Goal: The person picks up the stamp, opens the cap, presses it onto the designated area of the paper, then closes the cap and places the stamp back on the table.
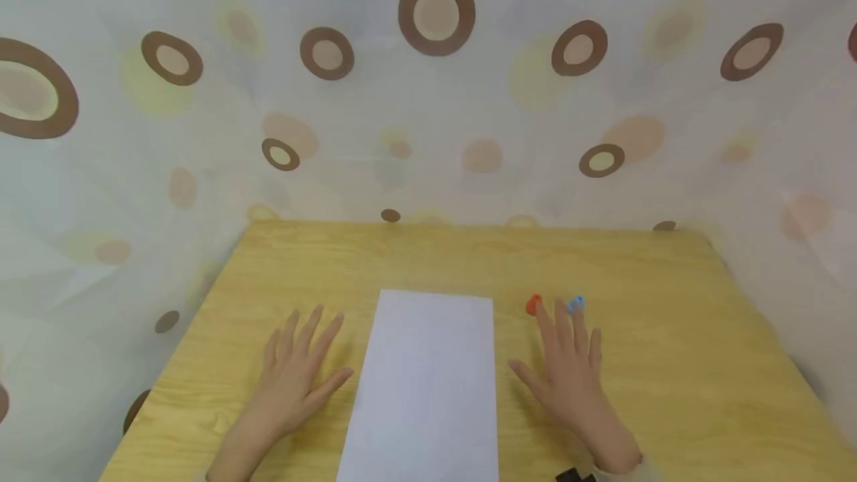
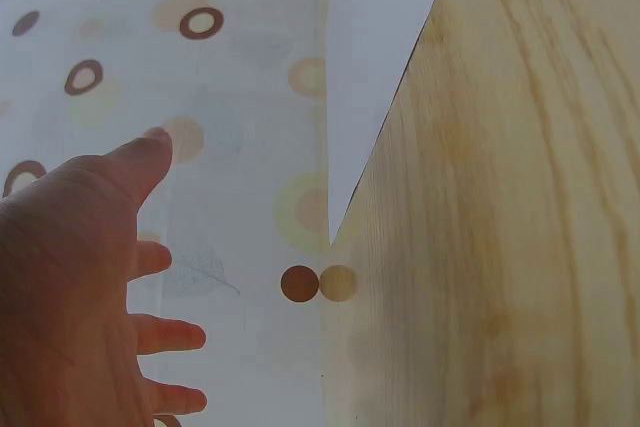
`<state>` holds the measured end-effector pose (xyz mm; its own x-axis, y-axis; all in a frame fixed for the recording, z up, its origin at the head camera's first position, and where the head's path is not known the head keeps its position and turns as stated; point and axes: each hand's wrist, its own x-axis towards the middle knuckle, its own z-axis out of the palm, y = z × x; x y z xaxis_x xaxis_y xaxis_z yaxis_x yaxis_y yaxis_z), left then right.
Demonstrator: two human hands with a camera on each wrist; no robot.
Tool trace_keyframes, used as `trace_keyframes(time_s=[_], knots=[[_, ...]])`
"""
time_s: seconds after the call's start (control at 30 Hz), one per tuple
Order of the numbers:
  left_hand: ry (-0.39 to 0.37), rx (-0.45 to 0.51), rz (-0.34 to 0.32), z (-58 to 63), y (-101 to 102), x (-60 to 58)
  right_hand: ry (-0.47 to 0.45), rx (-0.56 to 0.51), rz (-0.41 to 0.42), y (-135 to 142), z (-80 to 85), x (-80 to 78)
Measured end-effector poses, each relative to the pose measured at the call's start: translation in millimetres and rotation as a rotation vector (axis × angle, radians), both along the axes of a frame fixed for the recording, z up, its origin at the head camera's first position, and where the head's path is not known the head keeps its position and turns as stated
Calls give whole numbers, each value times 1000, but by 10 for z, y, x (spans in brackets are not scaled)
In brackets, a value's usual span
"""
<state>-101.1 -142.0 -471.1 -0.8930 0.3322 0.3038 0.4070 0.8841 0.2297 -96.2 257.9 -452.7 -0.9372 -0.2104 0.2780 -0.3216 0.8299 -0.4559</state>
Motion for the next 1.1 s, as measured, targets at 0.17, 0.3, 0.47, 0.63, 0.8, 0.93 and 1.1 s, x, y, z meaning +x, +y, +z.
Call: trace_keyframes(time_s=[0.17, 0.3, 0.47, 0.63, 0.8, 0.93, 1.1], knots=[[-4, 69, -56, 34, 66, -37, 36, -54, -13, 54, 45, -246], [-20, 154, -83, 57, 128, -37, 90, -58, -51, 48, 76, -421], [31, 270, -140, 26, 214, -37, 52, -47, -107, 20, 70, -603], [47, 345, -193, 6, 293, -45, -16, 28, -190, 19, 62, -754], [-33, 421, -217, 22, 345, -18, -58, 21, -235, 58, 4, -839], [-172, 516, -196, 48, 380, 18, -53, -12, -231, 92, -76, -901], [-294, 607, -183, 53, 441, 36, -22, -22, -221, 125, -172, -960]])
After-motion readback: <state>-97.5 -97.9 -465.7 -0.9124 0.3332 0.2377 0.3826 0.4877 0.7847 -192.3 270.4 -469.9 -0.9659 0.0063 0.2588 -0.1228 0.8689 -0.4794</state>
